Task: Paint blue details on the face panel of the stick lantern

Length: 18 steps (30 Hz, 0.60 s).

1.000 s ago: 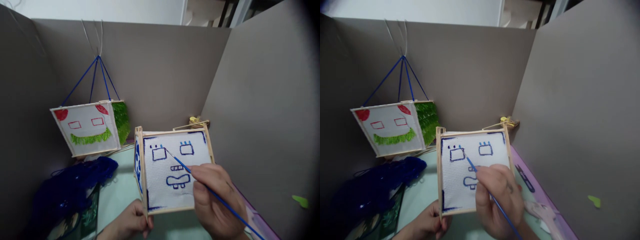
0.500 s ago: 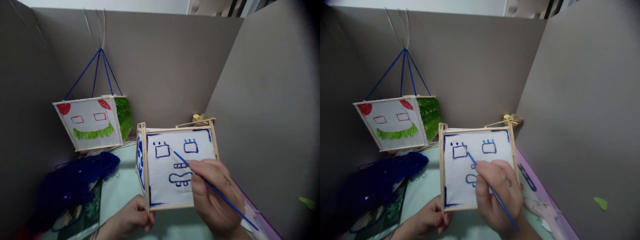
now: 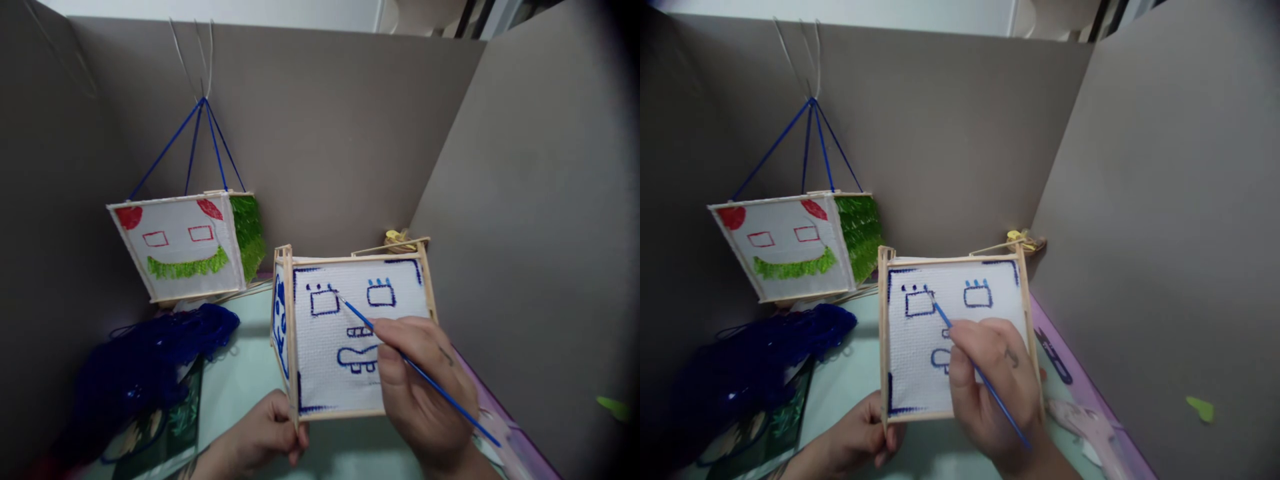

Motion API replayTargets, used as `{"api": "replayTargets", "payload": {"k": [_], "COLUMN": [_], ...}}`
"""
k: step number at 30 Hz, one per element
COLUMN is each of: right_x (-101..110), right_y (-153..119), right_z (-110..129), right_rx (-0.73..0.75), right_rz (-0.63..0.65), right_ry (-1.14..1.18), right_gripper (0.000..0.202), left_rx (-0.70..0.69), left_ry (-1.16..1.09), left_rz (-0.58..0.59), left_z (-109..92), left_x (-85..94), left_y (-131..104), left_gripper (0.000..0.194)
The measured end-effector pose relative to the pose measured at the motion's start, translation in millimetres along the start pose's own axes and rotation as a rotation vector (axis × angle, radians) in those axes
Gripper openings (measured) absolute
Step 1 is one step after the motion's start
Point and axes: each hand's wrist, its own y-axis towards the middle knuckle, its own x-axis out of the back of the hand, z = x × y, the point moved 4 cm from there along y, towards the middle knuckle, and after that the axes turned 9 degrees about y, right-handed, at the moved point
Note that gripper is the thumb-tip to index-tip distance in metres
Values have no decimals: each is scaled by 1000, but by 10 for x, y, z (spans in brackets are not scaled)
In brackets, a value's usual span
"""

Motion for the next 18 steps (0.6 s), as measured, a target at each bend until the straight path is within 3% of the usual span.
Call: {"api": "replayTargets", "payload": {"k": [18], "right_x": [-13], "right_y": [17], "right_z": [-28], "right_rx": [-20], "right_rz": [-24], "right_ry": [8], "right_gripper": [29], "left_rx": [-10], "left_ry": [2], "left_rz": [-1], "left_z": [-4], "left_x": [11], "left_y": [4], "left_gripper": [43]}}
